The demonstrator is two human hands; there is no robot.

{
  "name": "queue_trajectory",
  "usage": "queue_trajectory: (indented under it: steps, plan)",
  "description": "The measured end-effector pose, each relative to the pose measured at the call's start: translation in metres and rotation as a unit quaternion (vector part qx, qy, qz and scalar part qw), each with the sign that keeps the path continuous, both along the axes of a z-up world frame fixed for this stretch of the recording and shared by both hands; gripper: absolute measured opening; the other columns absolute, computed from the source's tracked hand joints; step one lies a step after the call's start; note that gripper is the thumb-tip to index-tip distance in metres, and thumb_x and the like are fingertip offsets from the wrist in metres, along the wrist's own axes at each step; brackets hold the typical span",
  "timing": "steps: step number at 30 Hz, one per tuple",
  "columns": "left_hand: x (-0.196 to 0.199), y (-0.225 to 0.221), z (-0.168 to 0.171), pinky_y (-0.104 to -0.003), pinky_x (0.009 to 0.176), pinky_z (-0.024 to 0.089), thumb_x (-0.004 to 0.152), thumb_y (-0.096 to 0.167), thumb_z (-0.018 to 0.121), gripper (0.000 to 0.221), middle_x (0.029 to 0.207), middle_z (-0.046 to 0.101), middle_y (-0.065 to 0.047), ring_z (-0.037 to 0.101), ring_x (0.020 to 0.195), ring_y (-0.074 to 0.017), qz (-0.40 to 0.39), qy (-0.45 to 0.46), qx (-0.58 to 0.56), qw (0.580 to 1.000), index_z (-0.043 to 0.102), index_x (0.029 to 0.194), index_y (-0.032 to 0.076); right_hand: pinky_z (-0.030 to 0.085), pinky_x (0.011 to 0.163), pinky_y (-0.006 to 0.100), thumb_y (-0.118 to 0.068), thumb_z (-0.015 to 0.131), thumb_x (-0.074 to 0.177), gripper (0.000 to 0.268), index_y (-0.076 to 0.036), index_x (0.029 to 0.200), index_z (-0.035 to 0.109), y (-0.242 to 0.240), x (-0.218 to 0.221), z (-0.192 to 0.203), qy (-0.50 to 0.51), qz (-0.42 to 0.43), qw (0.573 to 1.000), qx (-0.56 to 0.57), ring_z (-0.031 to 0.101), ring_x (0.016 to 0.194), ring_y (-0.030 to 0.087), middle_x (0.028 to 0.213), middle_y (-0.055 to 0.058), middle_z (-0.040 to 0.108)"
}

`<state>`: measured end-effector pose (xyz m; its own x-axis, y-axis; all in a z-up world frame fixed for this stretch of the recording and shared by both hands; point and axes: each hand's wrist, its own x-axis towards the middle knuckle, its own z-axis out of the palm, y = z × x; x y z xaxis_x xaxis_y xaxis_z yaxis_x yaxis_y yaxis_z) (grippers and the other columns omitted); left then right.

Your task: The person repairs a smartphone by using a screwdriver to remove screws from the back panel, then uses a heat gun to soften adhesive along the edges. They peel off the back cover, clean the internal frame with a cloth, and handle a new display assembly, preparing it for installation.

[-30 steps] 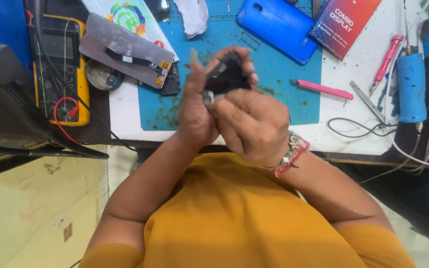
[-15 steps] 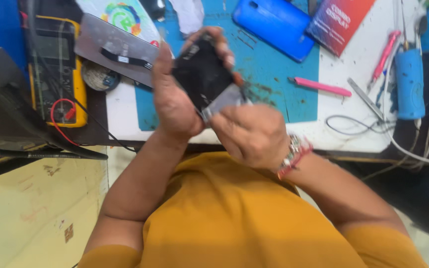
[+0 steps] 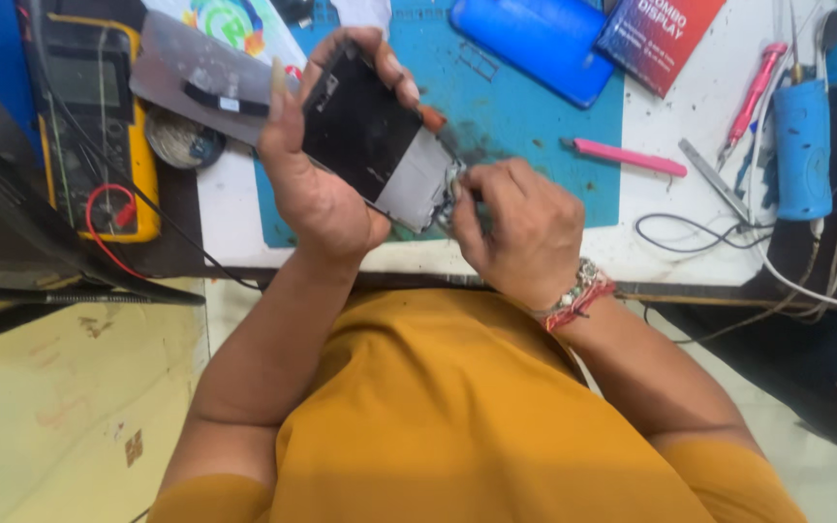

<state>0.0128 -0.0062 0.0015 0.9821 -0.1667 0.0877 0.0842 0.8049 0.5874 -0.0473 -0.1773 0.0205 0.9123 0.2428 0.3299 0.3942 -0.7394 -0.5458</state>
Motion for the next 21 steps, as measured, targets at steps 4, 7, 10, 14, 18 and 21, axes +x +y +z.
queue_trajectory:
  steps: [4,7,10,14,18,21]
  plan:
    - [0.0,0.001,0.003,-0.041,0.096,0.053,0.109,0.052,0.048,0.061,0.115,0.057,-0.012,0.058,0.103,-0.02,-0.007,-0.005,-0.042,0.999,0.049,0.139,-0.001,0.054,0.064,0.04,-0.008,0.076,0.086,0.016,-0.003,0.097,0.066,0.011,-0.014,0.008,-0.006,0.072,0.997,0.011,0.067,0.072,0.031,0.086,0.013,0.066]
    - [-0.001,-0.001,-0.004,-0.041,0.096,0.051,0.11,0.05,0.049,0.059,0.114,0.056,-0.012,0.057,0.103,-0.0204,-0.005,0.005,-0.064,0.998,0.048,0.139,-0.001,0.052,0.066,0.039,-0.007,0.077,0.093,0.012,-0.006,0.098,0.065,0.001,0.002,-0.001,0.004,-0.012,1.0,0.022,0.068,0.077,0.031,0.09,0.013,0.067]
    - [-0.004,-0.001,-0.006,-0.042,0.095,0.05,0.11,0.05,0.049,0.059,0.112,0.056,-0.011,0.057,0.103,-0.0211,0.01,-0.005,-0.05,0.999,0.049,0.139,-0.002,0.052,0.068,0.041,-0.006,0.074,0.088,0.012,-0.006,0.096,0.065,0.009,-0.007,-0.001,0.018,0.007,0.999,0.04,0.066,0.077,0.033,0.09,0.012,0.066]
    - [-0.007,0.001,-0.005,-0.043,0.097,0.05,0.109,0.05,0.045,0.058,0.116,0.057,-0.012,0.057,0.104,-0.022,0.009,0.001,-0.054,0.999,0.049,0.138,0.0,0.053,0.064,0.04,-0.008,0.076,0.088,0.013,-0.007,0.096,0.066,0.006,-0.01,-0.004,0.001,0.012,1.0,0.027,0.067,0.073,0.03,0.089,0.012,0.067]
    - [-0.008,0.003,-0.007,-0.046,0.098,0.051,0.111,0.049,0.041,0.057,0.12,0.058,-0.014,0.059,0.109,-0.0238,0.002,0.022,-0.086,0.996,0.05,0.138,-0.001,0.053,0.067,0.039,-0.007,0.075,0.092,0.013,-0.006,0.101,0.066,-0.001,0.0,-0.006,-0.028,-0.048,0.998,0.01,0.068,0.079,0.03,0.096,0.011,0.068]
    - [-0.009,0.001,-0.004,-0.05,0.103,0.051,0.111,0.052,0.04,0.061,0.129,0.059,-0.018,0.062,0.12,-0.0292,-0.007,0.025,-0.041,0.999,0.051,0.139,-0.001,0.054,0.069,0.039,-0.007,0.075,0.093,0.014,-0.006,0.103,0.066,0.001,0.01,0.001,-0.073,-0.05,0.996,0.005,0.068,0.08,0.03,0.098,0.012,0.068]
